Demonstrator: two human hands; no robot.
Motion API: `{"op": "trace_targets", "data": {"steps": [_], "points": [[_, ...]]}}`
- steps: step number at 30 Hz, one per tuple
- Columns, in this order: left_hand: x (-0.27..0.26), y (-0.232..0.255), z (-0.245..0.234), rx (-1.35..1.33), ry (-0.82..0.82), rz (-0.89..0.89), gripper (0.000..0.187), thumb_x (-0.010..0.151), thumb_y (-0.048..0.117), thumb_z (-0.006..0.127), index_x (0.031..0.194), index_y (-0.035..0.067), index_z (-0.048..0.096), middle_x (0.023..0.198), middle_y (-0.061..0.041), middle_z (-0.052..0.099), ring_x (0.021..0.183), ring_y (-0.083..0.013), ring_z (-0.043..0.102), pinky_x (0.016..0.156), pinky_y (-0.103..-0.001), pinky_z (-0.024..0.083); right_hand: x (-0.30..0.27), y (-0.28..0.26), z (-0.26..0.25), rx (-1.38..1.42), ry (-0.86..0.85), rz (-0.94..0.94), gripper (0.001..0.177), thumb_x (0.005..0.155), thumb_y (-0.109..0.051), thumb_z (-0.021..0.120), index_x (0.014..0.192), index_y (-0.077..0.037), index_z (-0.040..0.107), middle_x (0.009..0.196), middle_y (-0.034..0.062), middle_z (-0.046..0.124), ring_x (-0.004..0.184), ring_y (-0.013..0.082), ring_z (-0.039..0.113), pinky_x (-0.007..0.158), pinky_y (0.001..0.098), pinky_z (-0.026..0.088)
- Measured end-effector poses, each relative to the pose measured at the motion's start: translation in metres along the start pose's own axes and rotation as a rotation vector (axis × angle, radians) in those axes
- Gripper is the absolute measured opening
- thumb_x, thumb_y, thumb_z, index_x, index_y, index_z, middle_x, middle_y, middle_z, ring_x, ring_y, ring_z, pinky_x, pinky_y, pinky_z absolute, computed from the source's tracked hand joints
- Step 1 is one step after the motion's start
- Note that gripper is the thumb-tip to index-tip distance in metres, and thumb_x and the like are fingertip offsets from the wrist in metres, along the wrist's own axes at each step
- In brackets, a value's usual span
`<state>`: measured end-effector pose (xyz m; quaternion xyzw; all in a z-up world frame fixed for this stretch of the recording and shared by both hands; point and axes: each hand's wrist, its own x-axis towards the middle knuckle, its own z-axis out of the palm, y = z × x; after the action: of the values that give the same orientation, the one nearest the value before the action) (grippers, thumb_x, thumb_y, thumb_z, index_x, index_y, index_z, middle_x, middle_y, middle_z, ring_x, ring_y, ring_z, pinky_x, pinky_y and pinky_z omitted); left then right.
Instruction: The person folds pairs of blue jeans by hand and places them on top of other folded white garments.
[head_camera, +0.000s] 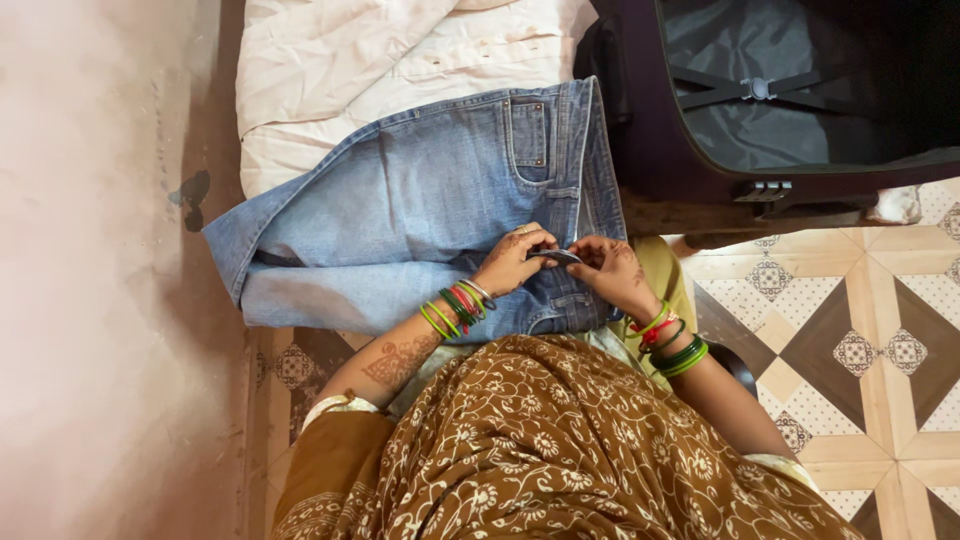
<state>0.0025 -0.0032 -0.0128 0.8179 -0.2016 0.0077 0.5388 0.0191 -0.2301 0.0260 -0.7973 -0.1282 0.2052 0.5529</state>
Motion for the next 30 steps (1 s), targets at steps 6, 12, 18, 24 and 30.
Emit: {"op": "trace_targets", "data": {"steps": [6, 12, 18, 24, 30], "points": [[0.001, -0.005, 0.0, -0.034, -0.06, -0.013, 0.019, 0.088, 0.01, 0.07, 0.105, 0.003, 0.064, 0.097, -0.008, 0.059, 0.093, -0.0242, 0.063, 0.083, -0.035, 0.051, 0.0, 0.012, 0.003, -0.015, 0.063, 0.083, 0.02, 0.086, -0.003, 0.077, 0.105, 0.0, 0.072, 0.091, 0.0057, 0.076, 0.081, 0.0092, 0.068, 0.073, 0.0243, 0.056], [0.001, 0.0, -0.003, -0.009, -0.036, 0.041, 0.019, 0.088, 0.009, 0.07, 0.105, 0.003, 0.065, 0.097, -0.009, 0.059, 0.095, -0.0258, 0.063, 0.085, -0.036, 0.051, 0.004, 0.029, 0.01, 0.278, 0.084, 0.032, 0.017, 0.086, 0.005, 0.073, 0.1, -0.002, 0.066, 0.099, 0.0037, 0.073, 0.091, 0.0094, 0.069, 0.085, 0.0242, 0.059], [-0.002, 0.007, -0.002, -0.005, -0.009, 0.035, 0.025, 0.089, 0.013, 0.074, 0.109, 0.002, 0.064, 0.096, -0.01, 0.059, 0.092, -0.0263, 0.062, 0.082, -0.037, 0.05, 0.014, 0.047, 0.001, 0.54, -0.005, 0.112, 0.024, 0.081, 0.012, 0.072, 0.097, -0.004, 0.067, 0.099, 0.0029, 0.072, 0.091, 0.0112, 0.069, 0.087, 0.0271, 0.058], [-0.003, 0.013, -0.001, -0.056, 0.032, 0.067, 0.02, 0.09, 0.01, 0.071, 0.108, 0.002, 0.064, 0.097, -0.008, 0.059, 0.089, -0.0225, 0.065, 0.079, -0.034, 0.053, 0.01, 0.05, 0.009, 0.506, 0.05, 0.064, 0.023, 0.083, 0.013, 0.07, 0.1, -0.002, 0.067, 0.098, 0.0007, 0.07, 0.092, 0.0094, 0.066, 0.084, 0.0256, 0.056], [-0.002, 0.01, -0.001, -0.072, 0.063, 0.028, 0.021, 0.087, 0.015, 0.078, 0.097, 0.002, 0.066, 0.09, -0.006, 0.059, 0.082, -0.0196, 0.062, 0.074, -0.033, 0.051, 0.007, 0.054, 0.01, 0.52, 0.087, 0.056, 0.02, 0.083, 0.011, 0.071, 0.098, -0.003, 0.068, 0.096, 0.0013, 0.071, 0.089, 0.0099, 0.066, 0.085, 0.0252, 0.057]]}}
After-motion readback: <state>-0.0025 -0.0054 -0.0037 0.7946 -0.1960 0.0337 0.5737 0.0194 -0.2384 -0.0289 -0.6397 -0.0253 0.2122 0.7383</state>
